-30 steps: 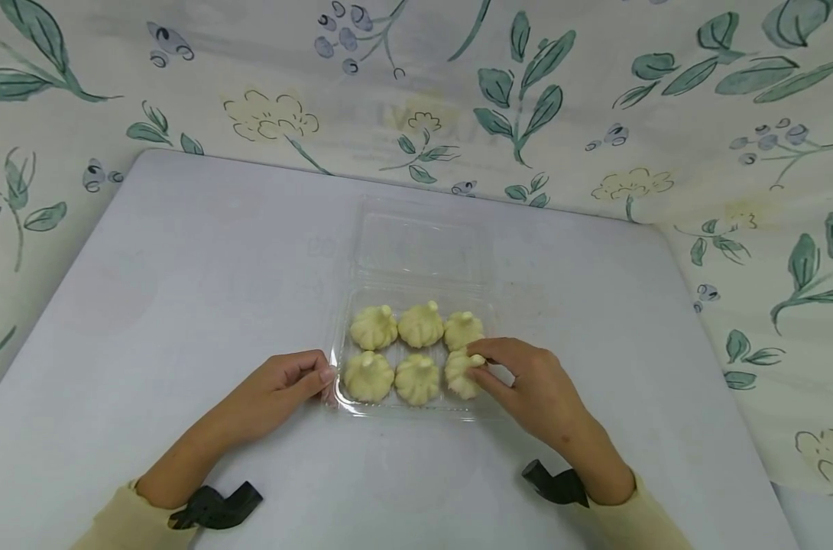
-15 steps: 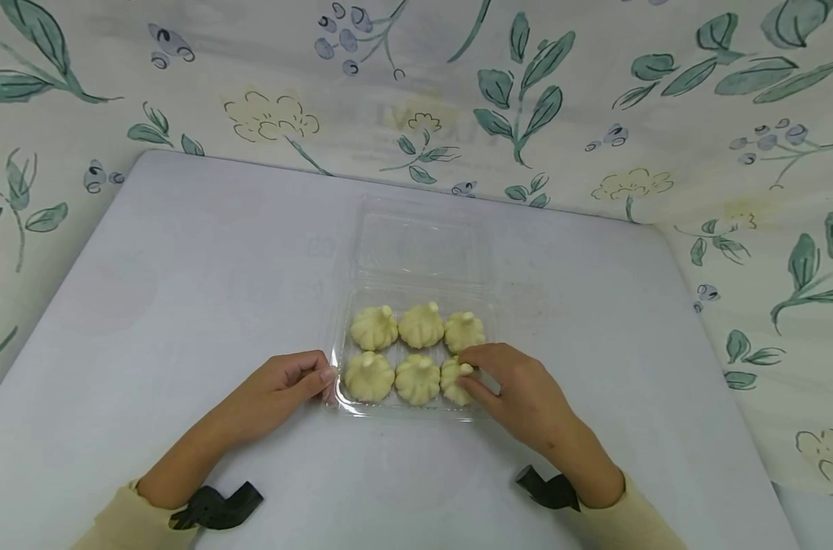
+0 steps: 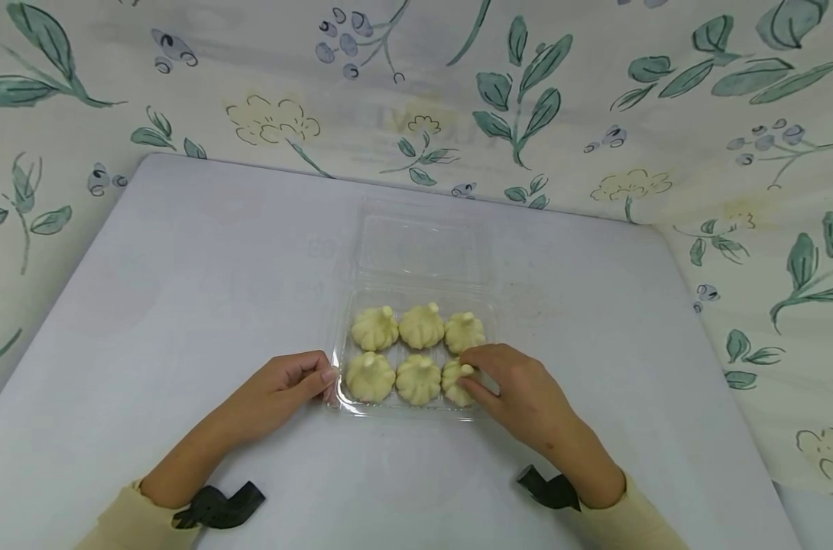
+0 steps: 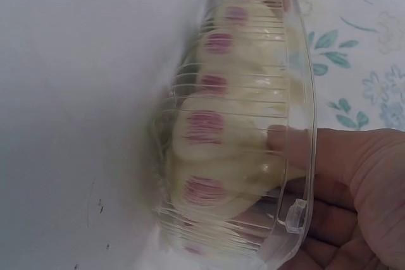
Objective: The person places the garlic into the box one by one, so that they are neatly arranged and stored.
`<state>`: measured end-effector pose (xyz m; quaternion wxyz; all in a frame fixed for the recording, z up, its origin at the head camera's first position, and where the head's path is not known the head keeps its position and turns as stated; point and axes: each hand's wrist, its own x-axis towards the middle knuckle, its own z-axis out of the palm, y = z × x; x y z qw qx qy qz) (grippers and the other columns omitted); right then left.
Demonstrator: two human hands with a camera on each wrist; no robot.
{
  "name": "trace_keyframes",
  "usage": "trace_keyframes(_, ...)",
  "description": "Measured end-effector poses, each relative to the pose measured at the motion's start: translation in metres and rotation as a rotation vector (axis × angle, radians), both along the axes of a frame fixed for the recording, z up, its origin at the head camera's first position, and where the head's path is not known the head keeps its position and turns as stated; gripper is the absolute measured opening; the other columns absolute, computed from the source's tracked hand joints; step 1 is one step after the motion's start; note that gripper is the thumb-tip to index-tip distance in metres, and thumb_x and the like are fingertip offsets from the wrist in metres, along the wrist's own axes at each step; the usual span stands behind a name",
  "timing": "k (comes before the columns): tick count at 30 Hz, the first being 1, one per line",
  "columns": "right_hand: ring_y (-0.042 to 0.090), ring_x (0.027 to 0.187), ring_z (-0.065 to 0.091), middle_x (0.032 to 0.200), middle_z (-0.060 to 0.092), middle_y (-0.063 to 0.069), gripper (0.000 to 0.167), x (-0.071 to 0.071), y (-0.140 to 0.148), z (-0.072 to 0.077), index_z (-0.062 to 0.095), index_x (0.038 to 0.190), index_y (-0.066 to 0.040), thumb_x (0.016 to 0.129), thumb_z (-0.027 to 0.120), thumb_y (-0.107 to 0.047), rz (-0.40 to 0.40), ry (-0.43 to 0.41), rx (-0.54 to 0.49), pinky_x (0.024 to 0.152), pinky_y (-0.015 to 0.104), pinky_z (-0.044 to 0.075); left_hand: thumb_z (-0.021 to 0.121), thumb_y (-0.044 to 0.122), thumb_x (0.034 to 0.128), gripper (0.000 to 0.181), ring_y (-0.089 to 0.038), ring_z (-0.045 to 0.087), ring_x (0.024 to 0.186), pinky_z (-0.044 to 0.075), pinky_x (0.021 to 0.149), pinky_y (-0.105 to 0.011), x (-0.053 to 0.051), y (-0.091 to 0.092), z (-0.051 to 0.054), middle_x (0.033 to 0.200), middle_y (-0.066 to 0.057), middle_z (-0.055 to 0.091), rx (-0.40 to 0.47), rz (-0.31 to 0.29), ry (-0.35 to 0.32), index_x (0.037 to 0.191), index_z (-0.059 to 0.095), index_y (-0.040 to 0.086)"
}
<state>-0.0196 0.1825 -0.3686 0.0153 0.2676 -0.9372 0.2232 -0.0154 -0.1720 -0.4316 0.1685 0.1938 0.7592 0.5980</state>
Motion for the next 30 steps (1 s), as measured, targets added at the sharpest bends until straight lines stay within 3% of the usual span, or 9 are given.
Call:
trace_keyframes(6,0.023,0.111,0.071,0.118,0.075,0.005,0.031,0.000,0.001,0.002,0.076,0.117,-0.007,0.088,0.087,-0.016,-0.007,-0.012,-0.015,0.089,0.039,0.058,0.054,0.018,0.1107,0.025,-0.021,0.056,0.080,0.046,0.073,-0.030,0.001,0.000,0.000,0.083,-0.001,0.062,-0.007,0.004,-0.001,0.088,0.065,0.017)
trace_keyframes(15,0.025,0.110,0.072,0.116,0.076,0.006,0.037,-0.004,0.006,0.007,0.076,0.118,-0.005,0.087,0.088,-0.021,0.044,0.032,-0.053,0.090,0.042,0.058,0.054,0.019,0.1108,0.025,-0.022,0.055,0.078,0.045,0.072,-0.030,-0.001,0.000,0.001,0.082,-0.004,0.062,-0.002,0.002,0.001,0.088,0.064,0.016)
trace_keyframes(24,0.024,0.112,0.071,0.118,0.075,0.005,0.035,-0.009,0.016,0.014,0.075,0.119,-0.007,0.090,0.085,-0.023,0.033,0.052,-0.092,0.090,0.045,0.058,0.056,0.017,0.1099,0.021,-0.022,0.059,0.083,0.049,0.076,-0.030,-0.003,0.001,0.000,0.085,-0.002,0.065,0.012,-0.019,-0.016,0.091,0.063,0.013)
trace_keyframes(30,0.027,0.111,0.071,0.118,0.075,0.006,0.032,-0.021,0.025,0.020,0.075,0.119,-0.005,0.090,0.084,-0.014,0.045,0.119,-0.135,0.089,0.048,0.058,0.057,0.026,0.1100,0.021,-0.022,0.063,0.086,0.053,0.078,-0.031,-0.014,-0.004,0.010,0.090,-0.003,0.067,-0.106,-0.023,-0.036,0.095,0.064,0.013)
